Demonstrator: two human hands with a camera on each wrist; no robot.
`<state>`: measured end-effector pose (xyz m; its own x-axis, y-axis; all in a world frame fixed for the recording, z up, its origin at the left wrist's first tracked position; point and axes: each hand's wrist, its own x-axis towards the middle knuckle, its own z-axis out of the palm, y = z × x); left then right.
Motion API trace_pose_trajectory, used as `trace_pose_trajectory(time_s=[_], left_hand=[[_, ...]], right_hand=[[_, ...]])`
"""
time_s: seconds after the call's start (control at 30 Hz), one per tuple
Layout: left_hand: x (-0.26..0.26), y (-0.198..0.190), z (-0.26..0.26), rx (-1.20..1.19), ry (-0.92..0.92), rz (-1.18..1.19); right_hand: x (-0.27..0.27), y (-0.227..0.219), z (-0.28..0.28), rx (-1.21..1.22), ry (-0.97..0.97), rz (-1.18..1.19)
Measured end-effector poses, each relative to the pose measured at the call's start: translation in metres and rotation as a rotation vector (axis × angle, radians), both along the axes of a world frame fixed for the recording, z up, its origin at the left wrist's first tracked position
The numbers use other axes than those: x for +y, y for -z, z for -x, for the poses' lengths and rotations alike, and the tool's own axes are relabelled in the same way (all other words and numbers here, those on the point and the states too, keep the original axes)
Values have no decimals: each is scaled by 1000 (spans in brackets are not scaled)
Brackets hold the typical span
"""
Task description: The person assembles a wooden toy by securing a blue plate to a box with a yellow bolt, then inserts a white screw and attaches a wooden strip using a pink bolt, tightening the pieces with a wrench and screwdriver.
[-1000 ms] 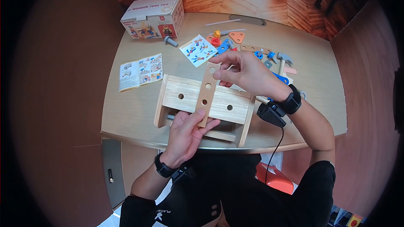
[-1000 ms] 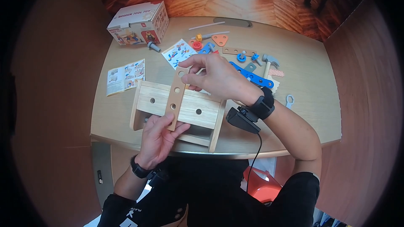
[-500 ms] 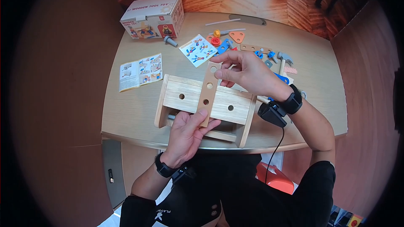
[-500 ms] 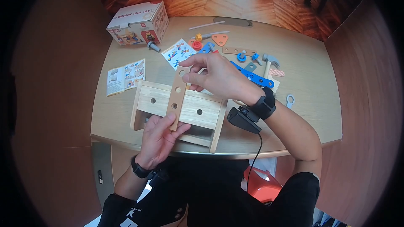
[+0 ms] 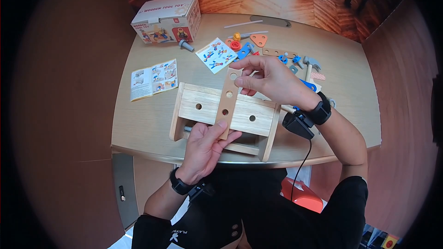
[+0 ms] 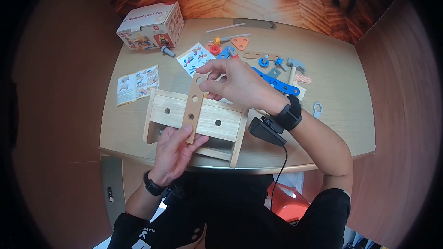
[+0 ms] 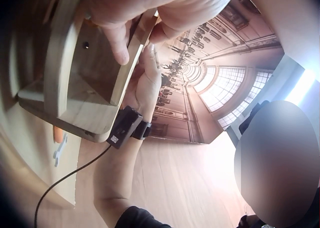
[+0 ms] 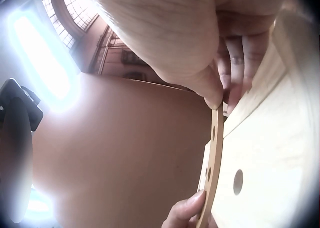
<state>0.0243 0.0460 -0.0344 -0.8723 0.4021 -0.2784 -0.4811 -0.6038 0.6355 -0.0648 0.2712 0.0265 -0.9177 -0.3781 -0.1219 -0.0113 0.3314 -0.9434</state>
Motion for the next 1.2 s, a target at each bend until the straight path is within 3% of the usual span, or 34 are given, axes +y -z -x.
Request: trace_pose_trajectory(time_s=[1.2], left_hand=[[-1,-1,1,8,51,-33]], right_hand=[[-2,-4,-1,-19,23,-31]])
